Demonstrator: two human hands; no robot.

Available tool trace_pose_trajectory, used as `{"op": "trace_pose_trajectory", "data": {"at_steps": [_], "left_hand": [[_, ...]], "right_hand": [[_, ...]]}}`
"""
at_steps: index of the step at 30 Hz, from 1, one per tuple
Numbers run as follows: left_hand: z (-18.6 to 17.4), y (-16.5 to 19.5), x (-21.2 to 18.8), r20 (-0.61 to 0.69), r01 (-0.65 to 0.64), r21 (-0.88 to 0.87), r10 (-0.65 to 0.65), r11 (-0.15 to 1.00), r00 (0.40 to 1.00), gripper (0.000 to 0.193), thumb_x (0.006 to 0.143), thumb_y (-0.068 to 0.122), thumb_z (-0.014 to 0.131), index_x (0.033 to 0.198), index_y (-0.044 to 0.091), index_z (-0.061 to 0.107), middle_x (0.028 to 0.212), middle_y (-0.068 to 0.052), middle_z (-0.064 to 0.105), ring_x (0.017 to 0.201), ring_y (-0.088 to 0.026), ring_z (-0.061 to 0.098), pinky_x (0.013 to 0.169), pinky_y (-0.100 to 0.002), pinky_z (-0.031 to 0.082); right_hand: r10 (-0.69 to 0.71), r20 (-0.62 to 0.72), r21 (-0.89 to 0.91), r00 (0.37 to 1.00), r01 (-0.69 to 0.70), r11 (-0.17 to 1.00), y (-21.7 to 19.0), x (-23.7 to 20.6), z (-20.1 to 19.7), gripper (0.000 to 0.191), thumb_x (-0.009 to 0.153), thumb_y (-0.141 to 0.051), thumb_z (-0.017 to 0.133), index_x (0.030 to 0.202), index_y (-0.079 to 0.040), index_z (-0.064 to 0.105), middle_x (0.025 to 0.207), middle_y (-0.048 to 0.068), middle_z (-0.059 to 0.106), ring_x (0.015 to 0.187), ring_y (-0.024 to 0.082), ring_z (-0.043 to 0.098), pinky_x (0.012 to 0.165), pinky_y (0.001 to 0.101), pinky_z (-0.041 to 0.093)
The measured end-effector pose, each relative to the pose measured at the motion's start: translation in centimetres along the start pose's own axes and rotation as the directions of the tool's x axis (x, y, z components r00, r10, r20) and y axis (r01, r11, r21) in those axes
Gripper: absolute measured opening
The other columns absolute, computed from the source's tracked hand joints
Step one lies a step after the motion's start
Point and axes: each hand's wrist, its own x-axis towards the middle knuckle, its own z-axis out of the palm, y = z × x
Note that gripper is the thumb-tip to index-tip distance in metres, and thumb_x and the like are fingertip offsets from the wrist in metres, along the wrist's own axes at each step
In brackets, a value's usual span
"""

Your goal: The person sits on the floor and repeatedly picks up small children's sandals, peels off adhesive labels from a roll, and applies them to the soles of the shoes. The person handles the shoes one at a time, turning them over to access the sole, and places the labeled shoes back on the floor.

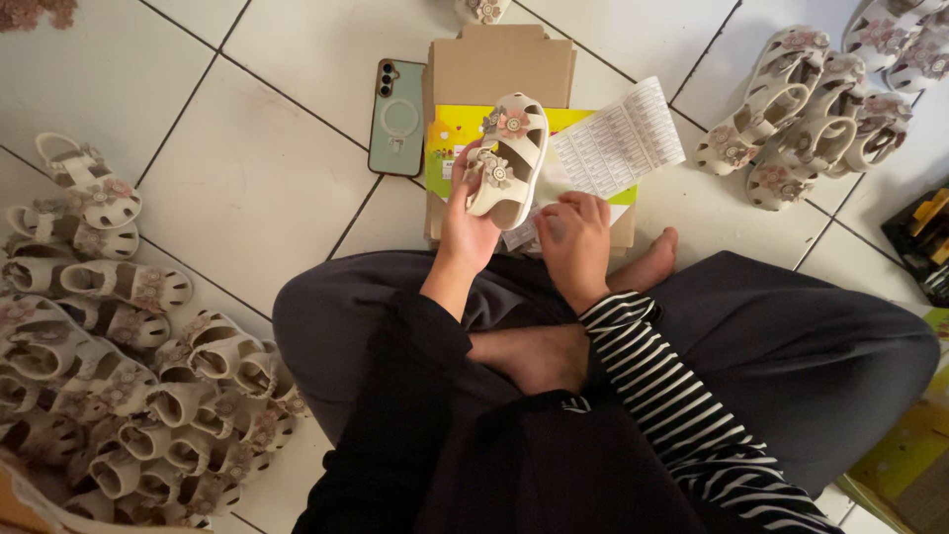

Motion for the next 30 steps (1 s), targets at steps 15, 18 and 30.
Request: {"op": "trace_pose_trajectory", "data": {"at_steps": [15, 18, 30], "left_hand": [[0.3, -0.6, 0.1, 0.009, 0.02, -0.019, -0.02, 1.0, 1.0, 0.046, 0.106, 0.022, 0.051, 0.151, 0.017, 0.041, 0.151, -0.008, 0.049, 0.139, -0.026, 0.05, 0.113, -0.045, 0.046], [0.4, -0.5, 0.1, -0.011, 0.016, -0.004, -0.016, 1.0, 1.0, 0.046, 0.105, 0.021, 0.05, 0.151, 0.018, 0.041, 0.151, -0.008, 0.049, 0.14, -0.025, 0.05, 0.114, -0.044, 0.046], [0.4, -0.1, 0.1, -0.033, 0.021, 0.023, -0.02, 1.0, 0.999, 0.042, 0.106, 0.021, 0.045, 0.149, 0.018, 0.044, 0.149, -0.008, 0.051, 0.139, -0.025, 0.05, 0.113, -0.043, 0.046]], "right_hand": [[0.063, -0.014, 0.011, 0.998, -0.063, 0.998, 1.1, -0.5, 1.2, 0.011, 0.083, -0.012, 0.082, 0.089, -0.005, 0.076, 0.11, 0.013, 0.061, 0.113, 0.037, 0.051, 0.1, 0.0466, 0.043], [0.07, -0.011, 0.045, 0.997, -0.069, 0.997, 1.3, -0.7, 1.3, 0.011, 0.084, -0.012, 0.082, 0.089, -0.005, 0.076, 0.111, 0.014, 0.061, 0.111, 0.037, 0.051, 0.099, 0.0464, 0.043], [0.02, 0.12, 0.055, 0.993, -0.027, 0.998, 1.4, 0.7, -0.8, 0.034, 0.078, -0.011, 0.081, 0.11, -0.004, 0.073, 0.118, 0.016, 0.06, 0.112, 0.038, 0.052, 0.099, 0.0457, 0.045]]}}
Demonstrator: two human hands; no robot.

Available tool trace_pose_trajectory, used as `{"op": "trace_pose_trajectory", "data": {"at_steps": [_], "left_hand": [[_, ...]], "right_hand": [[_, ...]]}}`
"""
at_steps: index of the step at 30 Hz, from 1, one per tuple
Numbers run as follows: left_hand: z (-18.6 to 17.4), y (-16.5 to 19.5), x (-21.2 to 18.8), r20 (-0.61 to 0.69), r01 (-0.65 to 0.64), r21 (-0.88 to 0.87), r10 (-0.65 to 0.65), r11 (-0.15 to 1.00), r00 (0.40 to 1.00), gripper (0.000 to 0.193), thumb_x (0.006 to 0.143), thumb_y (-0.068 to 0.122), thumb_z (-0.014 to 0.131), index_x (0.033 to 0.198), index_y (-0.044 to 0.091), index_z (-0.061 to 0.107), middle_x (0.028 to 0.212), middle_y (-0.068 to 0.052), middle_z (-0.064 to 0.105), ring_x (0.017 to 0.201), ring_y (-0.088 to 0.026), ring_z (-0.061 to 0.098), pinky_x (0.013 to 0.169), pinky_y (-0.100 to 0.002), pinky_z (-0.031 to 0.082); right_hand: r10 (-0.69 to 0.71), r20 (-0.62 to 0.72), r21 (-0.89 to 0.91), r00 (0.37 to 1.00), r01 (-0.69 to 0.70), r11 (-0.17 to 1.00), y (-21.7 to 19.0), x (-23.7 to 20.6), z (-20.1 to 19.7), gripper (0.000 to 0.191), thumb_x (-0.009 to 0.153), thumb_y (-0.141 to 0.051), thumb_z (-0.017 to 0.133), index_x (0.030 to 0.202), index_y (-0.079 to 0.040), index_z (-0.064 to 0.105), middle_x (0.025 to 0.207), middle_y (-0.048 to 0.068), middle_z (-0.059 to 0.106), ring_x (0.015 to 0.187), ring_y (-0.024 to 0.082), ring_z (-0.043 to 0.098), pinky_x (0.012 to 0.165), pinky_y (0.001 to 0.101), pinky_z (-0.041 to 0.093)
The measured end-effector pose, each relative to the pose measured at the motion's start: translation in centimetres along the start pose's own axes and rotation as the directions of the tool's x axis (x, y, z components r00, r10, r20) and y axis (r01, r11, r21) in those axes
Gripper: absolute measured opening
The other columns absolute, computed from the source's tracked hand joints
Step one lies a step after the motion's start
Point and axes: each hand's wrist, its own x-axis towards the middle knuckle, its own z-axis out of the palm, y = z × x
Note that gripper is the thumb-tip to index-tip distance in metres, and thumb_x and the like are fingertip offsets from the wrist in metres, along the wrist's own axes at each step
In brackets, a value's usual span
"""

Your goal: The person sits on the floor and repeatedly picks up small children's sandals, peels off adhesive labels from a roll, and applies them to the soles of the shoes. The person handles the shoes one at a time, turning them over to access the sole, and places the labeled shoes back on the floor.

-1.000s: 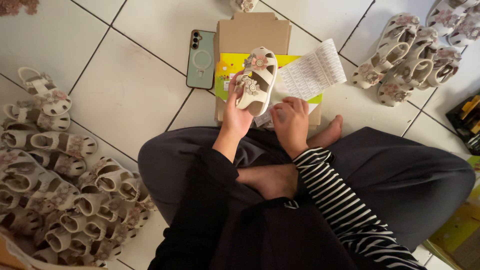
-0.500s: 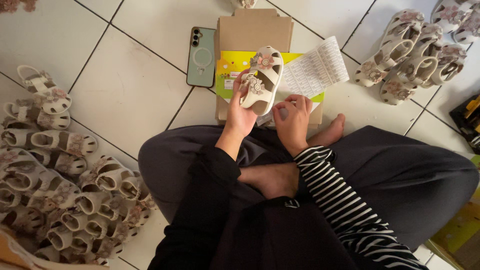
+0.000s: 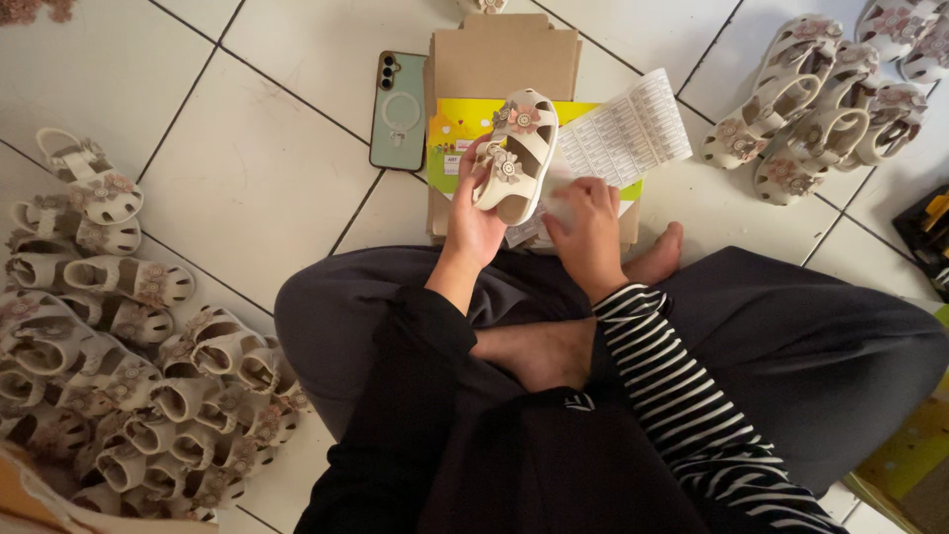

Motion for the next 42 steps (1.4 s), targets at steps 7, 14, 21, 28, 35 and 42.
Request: {"op": "trace_pose_trajectory", "data": {"at_steps": [7, 14, 21, 28, 35, 42], "left_hand": [[-0.4, -0.1, 0.3, -0.036, 0.008, -0.032, -0.009, 0.999, 0.999, 0.046, 0.105, 0.026, 0.045, 0.151, 0.02, 0.043, 0.15, -0.008, 0.05, 0.136, -0.027, 0.052, 0.106, -0.048, 0.052], [-0.6, 0.1, 0.1, -0.019, 0.026, 0.005, -0.026, 1.0, 0.999, 0.047, 0.105, 0.03, 0.044, 0.15, 0.021, 0.039, 0.148, -0.008, 0.049, 0.131, -0.03, 0.055, 0.093, -0.055, 0.058], [-1.2, -0.3, 0.4, -0.018, 0.004, -0.006, -0.004, 1.0, 1.0, 0.045, 0.108, 0.029, 0.041, 0.152, 0.019, 0.041, 0.151, -0.01, 0.05, 0.135, -0.029, 0.054, 0.102, -0.054, 0.055], [-0.9, -0.2, 0.0, -0.054, 0.042, -0.062, -0.045, 0.997, 0.998, 0.048, 0.108, 0.034, 0.041, 0.154, 0.02, 0.038, 0.154, -0.007, 0.046, 0.142, -0.027, 0.046, 0.114, -0.047, 0.042], [1.6, 0.5, -1.7, 0.247, -0.134, 0.312, 0.056, 0.94, 0.967, 0.092, 0.091, 0.016, 0.068, 0.165, 0.024, 0.014, 0.168, -0.014, 0.028, 0.154, -0.029, 0.036, 0.125, -0.047, 0.035], [4.0, 1.1, -3.1, 0.289, -0.108, 0.483, -0.042, 0.869, 0.956, 0.11, 0.086, 0.007, 0.082, 0.166, 0.025, 0.009, 0.172, -0.013, 0.019, 0.153, -0.036, 0.036, 0.121, -0.049, 0.044]], "right_hand": [[-0.161, 0.102, -0.077, 0.982, 0.169, 0.983, -0.3, 0.6, -0.7, 0.023, 0.081, -0.008, 0.08, 0.103, -0.012, 0.079, 0.115, 0.011, 0.063, 0.107, 0.035, 0.053, 0.095, 0.0446, 0.047], [-0.184, 0.101, -0.107, 0.978, 0.195, 0.975, 0.6, 0.9, 0.2, 0.012, 0.083, -0.008, 0.077, 0.094, -0.009, 0.074, 0.114, 0.011, 0.06, 0.11, 0.035, 0.052, 0.099, 0.0441, 0.045], [-0.081, 0.136, -0.007, 0.987, 0.082, 0.997, 0.6, 1.2, 0.2, 0.022, 0.077, -0.011, 0.082, 0.093, -0.006, 0.068, 0.116, 0.013, 0.058, 0.111, 0.036, 0.05, 0.1, 0.0461, 0.043], [-0.054, 0.13, 0.071, 0.99, 0.045, 0.996, -0.1, 1.8, -0.7, 0.042, 0.067, -0.015, 0.088, 0.099, -0.004, 0.064, 0.116, 0.017, 0.056, 0.113, 0.038, 0.048, 0.1, 0.046, 0.042], [0.072, -0.034, 0.224, 0.997, -0.062, 0.973, -0.2, 1.8, -4.8, 0.026, 0.087, 0.003, 0.064, 0.111, -0.006, 0.062, 0.144, 0.018, 0.048, 0.13, 0.035, 0.048, 0.11, 0.044, 0.042], [0.016, -0.064, 0.089, 0.998, -0.01, 0.996, -1.2, 1.7, -5.2, 0.042, 0.08, 0.012, 0.057, 0.116, -0.006, 0.065, 0.155, 0.022, 0.043, 0.139, 0.042, 0.04, 0.12, 0.0511, 0.032]]}}
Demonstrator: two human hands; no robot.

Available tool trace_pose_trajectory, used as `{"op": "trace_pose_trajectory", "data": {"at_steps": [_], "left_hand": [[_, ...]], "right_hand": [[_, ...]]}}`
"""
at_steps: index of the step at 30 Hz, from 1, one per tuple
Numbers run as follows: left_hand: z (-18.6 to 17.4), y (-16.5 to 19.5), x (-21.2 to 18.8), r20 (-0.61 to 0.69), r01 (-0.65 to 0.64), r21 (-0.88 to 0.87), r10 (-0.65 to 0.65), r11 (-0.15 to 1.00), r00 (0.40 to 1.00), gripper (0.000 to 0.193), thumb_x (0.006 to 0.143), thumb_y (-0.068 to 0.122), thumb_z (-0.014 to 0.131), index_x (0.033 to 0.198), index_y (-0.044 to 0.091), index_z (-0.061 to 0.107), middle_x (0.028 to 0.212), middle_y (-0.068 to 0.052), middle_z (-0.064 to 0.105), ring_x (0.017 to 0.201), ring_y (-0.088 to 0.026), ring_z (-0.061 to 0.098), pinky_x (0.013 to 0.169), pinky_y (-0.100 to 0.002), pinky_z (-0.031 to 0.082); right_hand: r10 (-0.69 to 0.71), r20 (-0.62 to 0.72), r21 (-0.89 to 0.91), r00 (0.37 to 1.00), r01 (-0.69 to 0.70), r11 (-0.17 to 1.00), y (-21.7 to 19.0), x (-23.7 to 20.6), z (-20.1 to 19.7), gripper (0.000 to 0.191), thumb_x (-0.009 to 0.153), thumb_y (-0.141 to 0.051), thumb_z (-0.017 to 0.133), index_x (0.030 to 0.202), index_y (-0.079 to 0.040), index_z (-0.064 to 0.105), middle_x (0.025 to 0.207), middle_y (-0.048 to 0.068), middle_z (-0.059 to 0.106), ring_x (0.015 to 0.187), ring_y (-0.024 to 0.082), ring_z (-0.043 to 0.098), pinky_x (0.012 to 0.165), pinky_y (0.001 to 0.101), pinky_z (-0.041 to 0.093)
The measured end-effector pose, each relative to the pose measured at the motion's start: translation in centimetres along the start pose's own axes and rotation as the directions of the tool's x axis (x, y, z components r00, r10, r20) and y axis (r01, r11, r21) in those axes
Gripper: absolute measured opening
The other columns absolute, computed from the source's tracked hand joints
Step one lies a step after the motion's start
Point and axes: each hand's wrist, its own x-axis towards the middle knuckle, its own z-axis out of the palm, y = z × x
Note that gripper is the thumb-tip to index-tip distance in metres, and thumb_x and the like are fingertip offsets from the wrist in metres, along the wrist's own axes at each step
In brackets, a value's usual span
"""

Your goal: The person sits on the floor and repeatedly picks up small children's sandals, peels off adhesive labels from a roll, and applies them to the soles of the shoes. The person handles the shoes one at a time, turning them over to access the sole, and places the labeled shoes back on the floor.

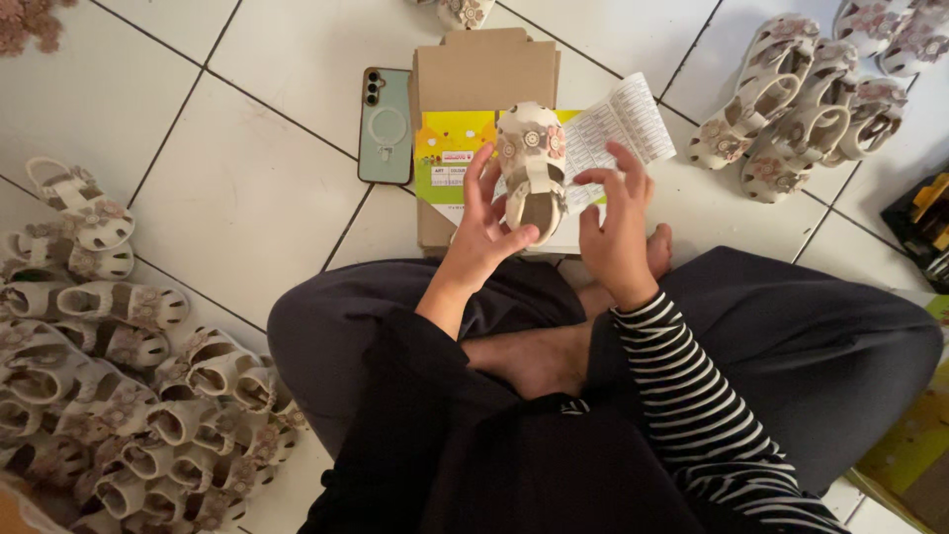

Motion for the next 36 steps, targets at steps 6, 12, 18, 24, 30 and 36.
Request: {"op": "trace_pose_trajectory", "data": {"at_steps": [6, 12, 18, 24, 30, 36], "left_hand": [[0.2, 0.1, -0.1, -0.005, 0.027, 0.02, -0.027, 0.999, 1.0, 0.116, 0.083, 0.006, 0.086, 0.165, 0.026, 0.006, 0.173, -0.012, 0.014, 0.153, -0.034, 0.035, 0.119, -0.049, 0.047], [0.3, 0.0, 0.1, 0.014, 0.036, 0.027, -0.036, 0.999, 0.999, 0.117, 0.082, 0.007, 0.087, 0.165, 0.026, 0.007, 0.172, -0.013, 0.015, 0.152, -0.033, 0.037, 0.118, -0.049, 0.048], [0.3, 0.1, 0.1, -0.005, 0.053, 0.041, -0.053, 0.998, 0.999, 0.117, 0.081, 0.007, 0.088, 0.165, 0.024, 0.008, 0.173, -0.013, 0.014, 0.151, -0.034, 0.039, 0.118, -0.048, 0.049], [0.4, 0.2, 0.1, -0.019, 0.06, 0.02, -0.06, 0.998, 0.998, 0.118, 0.08, 0.01, 0.089, 0.165, 0.024, 0.008, 0.173, -0.014, 0.014, 0.15, -0.034, 0.039, 0.118, -0.049, 0.048], [0.5, 0.2, 0.1, -0.049, 0.048, 0.01, -0.048, 0.999, 0.998, 0.117, 0.08, 0.012, 0.09, 0.165, 0.024, 0.01, 0.172, -0.015, 0.016, 0.15, -0.034, 0.039, 0.115, -0.048, 0.05], [0.3, 0.1, 0.4, -0.132, 0.081, -0.003, -0.081, 0.997, 0.988, 0.117, 0.076, 0.01, 0.089, 0.163, 0.025, 0.013, 0.168, -0.016, 0.02, 0.143, -0.036, 0.045, 0.107, -0.047, 0.054]], "right_hand": [[-0.014, 0.021, -0.014, 1.0, 0.014, 1.0, 0.3, 0.1, -0.2, 0.039, 0.078, 0.013, 0.055, 0.111, -0.004, 0.067, 0.155, 0.021, 0.044, 0.143, 0.044, 0.038, 0.122, 0.0521, 0.031], [-0.042, 0.11, 0.049, 0.993, 0.037, 0.998, 0.4, -0.1, 0.8, 0.044, 0.077, 0.015, 0.051, 0.117, 0.004, 0.067, 0.161, 0.021, 0.041, 0.147, 0.046, 0.035, 0.123, 0.0524, 0.033], [-0.086, 0.091, -0.018, 0.992, 0.088, 0.996, 0.4, -0.2, 1.1, 0.043, 0.076, 0.014, 0.053, 0.116, 0.007, 0.067, 0.163, 0.023, 0.037, 0.146, 0.049, 0.033, 0.123, 0.0547, 0.031], [-0.106, 0.084, -0.069, 0.991, 0.112, 0.991, -0.2, -0.1, 0.9, 0.043, 0.078, 0.013, 0.053, 0.117, 0.006, 0.069, 0.164, 0.023, 0.036, 0.147, 0.05, 0.032, 0.125, 0.056, 0.03], [-0.112, 0.127, -0.139, 0.986, 0.129, 0.982, -1.1, 0.2, 0.1, 0.043, 0.081, 0.009, 0.056, 0.12, -0.001, 0.072, 0.168, 0.018, 0.033, 0.15, 0.049, 0.03, 0.125, 0.0569, 0.029], [-0.174, 0.143, -0.181, 0.974, 0.199, 0.963, 1.0, 0.1, 0.8, 0.046, 0.084, 0.008, 0.058, 0.124, -0.006, 0.074, 0.171, 0.021, 0.025, 0.155, 0.052, 0.019, 0.125, 0.059, 0.024]]}}
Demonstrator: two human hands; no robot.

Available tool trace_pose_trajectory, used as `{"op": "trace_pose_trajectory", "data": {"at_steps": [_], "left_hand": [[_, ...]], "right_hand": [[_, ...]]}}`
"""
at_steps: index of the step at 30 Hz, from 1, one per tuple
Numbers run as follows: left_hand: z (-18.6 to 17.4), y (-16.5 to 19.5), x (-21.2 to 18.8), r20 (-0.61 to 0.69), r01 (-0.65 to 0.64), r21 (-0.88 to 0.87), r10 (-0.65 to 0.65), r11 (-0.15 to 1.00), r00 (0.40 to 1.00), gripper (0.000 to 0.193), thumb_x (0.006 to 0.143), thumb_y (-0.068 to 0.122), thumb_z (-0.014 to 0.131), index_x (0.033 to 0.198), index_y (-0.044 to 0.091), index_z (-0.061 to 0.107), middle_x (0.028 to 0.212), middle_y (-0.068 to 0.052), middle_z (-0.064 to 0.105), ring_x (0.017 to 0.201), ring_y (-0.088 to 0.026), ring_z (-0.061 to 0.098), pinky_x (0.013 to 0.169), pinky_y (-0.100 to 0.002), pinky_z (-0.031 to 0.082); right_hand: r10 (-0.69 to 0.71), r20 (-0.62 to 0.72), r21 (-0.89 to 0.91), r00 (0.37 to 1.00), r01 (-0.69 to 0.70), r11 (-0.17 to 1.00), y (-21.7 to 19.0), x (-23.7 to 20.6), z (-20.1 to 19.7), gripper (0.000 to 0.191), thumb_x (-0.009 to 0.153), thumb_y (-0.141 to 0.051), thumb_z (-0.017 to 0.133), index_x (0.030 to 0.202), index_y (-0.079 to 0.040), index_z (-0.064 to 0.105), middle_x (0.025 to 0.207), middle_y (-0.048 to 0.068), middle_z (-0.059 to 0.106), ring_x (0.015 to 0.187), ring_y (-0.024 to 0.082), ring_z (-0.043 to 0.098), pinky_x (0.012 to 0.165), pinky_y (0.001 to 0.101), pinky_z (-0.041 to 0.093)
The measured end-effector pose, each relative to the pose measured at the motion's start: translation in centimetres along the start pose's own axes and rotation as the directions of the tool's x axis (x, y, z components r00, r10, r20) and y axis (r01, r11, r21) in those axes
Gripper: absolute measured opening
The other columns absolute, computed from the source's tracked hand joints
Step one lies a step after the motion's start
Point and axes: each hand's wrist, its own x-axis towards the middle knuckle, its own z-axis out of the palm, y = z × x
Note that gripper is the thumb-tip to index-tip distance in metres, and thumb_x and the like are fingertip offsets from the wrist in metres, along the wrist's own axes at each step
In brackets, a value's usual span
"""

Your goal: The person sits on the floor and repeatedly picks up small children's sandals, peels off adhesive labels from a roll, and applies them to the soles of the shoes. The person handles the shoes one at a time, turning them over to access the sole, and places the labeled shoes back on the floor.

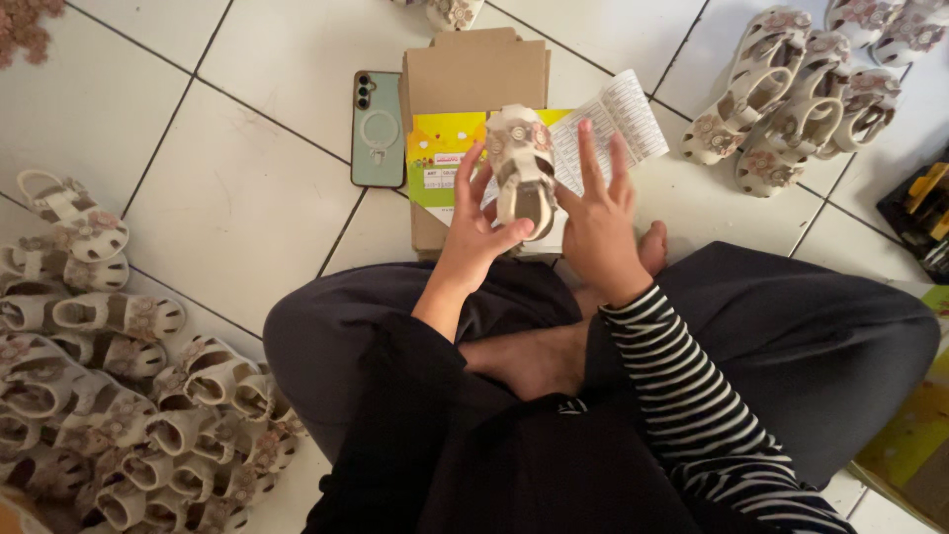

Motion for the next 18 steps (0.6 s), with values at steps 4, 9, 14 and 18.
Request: {"op": "trace_pose_trajectory", "data": {"at_steps": [4, 9, 14, 18], "left_hand": [[0.2, -0.6, 0.2, -0.025, -0.028, -0.118, 0.026, 0.993, 0.999, 0.118, 0.077, 0.005, 0.086, 0.166, 0.025, 0.011, 0.166, -0.017, 0.024, 0.143, -0.034, 0.045, 0.109, -0.047, 0.052], [1.0, -0.3, -0.2, -0.011, -0.068, -0.087, 0.067, 0.994, 0.998, 0.117, 0.08, 0.005, 0.084, 0.167, 0.024, 0.008, 0.163, -0.019, 0.033, 0.145, -0.033, 0.045, 0.113, -0.044, 0.051], [2.0, 1.1, -1.2, 0.093, -0.103, -0.091, 0.111, 0.991, 0.989, 0.115, 0.085, 0.008, 0.083, 0.169, 0.023, 0.006, 0.167, -0.016, 0.031, 0.151, -0.03, 0.041, 0.121, -0.045, 0.044], [2.1, 1.4, -1.4, 0.049, -0.049, -0.069, 0.053, 0.996, 0.997, 0.117, 0.082, 0.013, 0.086, 0.164, 0.022, 0.004, 0.159, -0.014, 0.03, 0.14, -0.035, 0.049, 0.112, -0.049, 0.046]], "right_hand": [[0.075, -0.006, 0.502, 0.997, -0.062, 0.862, 2.4, -0.1, 2.1, 0.064, 0.07, 0.017, 0.05, 0.126, -0.008, 0.071, 0.17, 0.019, 0.029, 0.159, 0.047, 0.025, 0.129, 0.0569, 0.021], [0.104, -0.192, 0.329, 0.976, -0.035, 0.944, 2.1, -0.9, 3.2, 0.061, 0.069, 0.019, 0.052, 0.12, -0.011, 0.07, 0.166, 0.015, 0.038, 0.154, 0.043, 0.034, 0.125, 0.051, 0.033], [0.052, -0.164, 0.514, 0.985, 0.04, 0.857, 0.9, -1.2, 0.9, 0.052, 0.071, 0.017, 0.053, 0.115, -0.008, 0.066, 0.165, 0.017, 0.037, 0.154, 0.044, 0.033, 0.122, 0.0524, 0.036], [0.061, -0.225, 0.259, 0.972, 0.0, 0.966, 0.4, -0.9, -0.1, 0.051, 0.069, 0.017, 0.057, 0.112, -0.006, 0.072, 0.163, 0.017, 0.043, 0.151, 0.045, 0.035, 0.123, 0.0545, 0.036]]}}
